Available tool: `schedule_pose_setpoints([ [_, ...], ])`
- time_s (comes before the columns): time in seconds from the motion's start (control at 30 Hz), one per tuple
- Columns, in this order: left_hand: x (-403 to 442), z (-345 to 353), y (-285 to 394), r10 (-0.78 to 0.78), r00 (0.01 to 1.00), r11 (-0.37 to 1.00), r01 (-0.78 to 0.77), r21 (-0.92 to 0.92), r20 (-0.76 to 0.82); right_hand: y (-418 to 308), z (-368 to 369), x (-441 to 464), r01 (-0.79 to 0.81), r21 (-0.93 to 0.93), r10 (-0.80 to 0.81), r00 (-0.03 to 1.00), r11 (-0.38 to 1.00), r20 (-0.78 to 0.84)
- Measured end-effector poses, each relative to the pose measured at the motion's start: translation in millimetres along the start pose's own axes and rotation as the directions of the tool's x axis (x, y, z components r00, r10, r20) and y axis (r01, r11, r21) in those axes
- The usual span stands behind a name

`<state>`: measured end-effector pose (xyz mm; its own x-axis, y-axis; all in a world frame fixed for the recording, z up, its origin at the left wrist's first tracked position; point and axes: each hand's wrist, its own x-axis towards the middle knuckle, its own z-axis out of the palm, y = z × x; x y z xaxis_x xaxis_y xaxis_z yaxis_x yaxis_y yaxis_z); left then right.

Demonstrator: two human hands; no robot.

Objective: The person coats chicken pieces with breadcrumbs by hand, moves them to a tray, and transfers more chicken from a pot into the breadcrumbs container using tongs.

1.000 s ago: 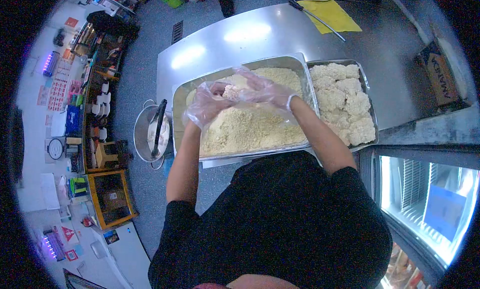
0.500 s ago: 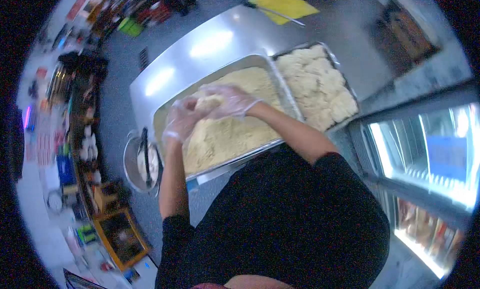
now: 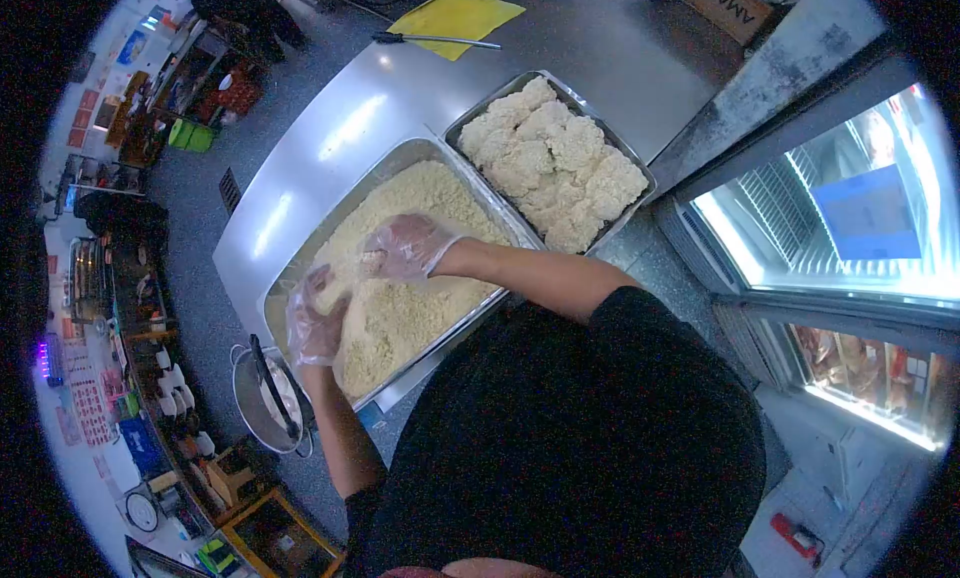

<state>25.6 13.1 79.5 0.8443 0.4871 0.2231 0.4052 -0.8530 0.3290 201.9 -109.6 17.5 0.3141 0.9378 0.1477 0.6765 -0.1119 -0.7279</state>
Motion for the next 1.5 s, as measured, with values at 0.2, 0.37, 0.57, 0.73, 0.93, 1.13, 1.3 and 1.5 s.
schedule_pose_setpoints([
  [0.2, -28.9, 36.6, -52.2, -0.294, 0.951, 0.946, 0.305, -0.114, 0.099, 4.9, -93.4, -27.5, -0.039, -0.087, 0.024, 0.986, 0.995, -0.162],
  [0.37, -51.2, 73.4, -79.9, -0.522, 0.831, 0.836, 0.543, -0.08, 0.192, 36.7, -159.3, -62.5, -0.028, -0.043, 0.014, 0.95, 0.999, -0.311],
  [0.57, -60.0, 85.9, -82.7, -0.546, 0.829, 0.834, 0.551, -0.011, 0.125, 99.3, -149.2, -100.9, -0.475, -0.37, 0.329, 0.859, 0.798, -0.393],
  [0.73, -65.1, 94.7, -88.2, -0.525, 0.848, 0.847, 0.529, -0.053, 0.069, 105.5, -141.0, -109.6, -0.592, 0.151, 0.609, 0.745, 0.792, -0.274],
  [0.93, -66.3, 97.9, -90.6, -0.486, 0.861, 0.87, 0.493, -0.012, 0.149, 204.5, -80.6, -131.4, -0.795, 0.095, 0.742, 0.507, 0.599, -0.439],
  [1.13, -66.7, 99.6, -98.8, -0.546, 0.817, 0.83, 0.558, -0.012, 0.186, 169.5, -103.8, -131.1, -0.848, 0.052, 0.81, 0.483, 0.527, -0.331],
  [1.3, -67.7, 81.8, -111.1, -0.586, 0.792, 0.81, 0.577, 0.102, 0.17, 180.2, -93.3, -141.0, -0.775, -0.263, 0.63, 0.624, 0.575, -0.463],
  [1.5, -73.8, 68.2, -174.5, -0.624, 0.743, 0.778, 0.621, 0.099, 0.242, 114.8, -92.8, -124.9, -0.58, -0.375, 0.382, 0.788, 0.723, -0.483],
])
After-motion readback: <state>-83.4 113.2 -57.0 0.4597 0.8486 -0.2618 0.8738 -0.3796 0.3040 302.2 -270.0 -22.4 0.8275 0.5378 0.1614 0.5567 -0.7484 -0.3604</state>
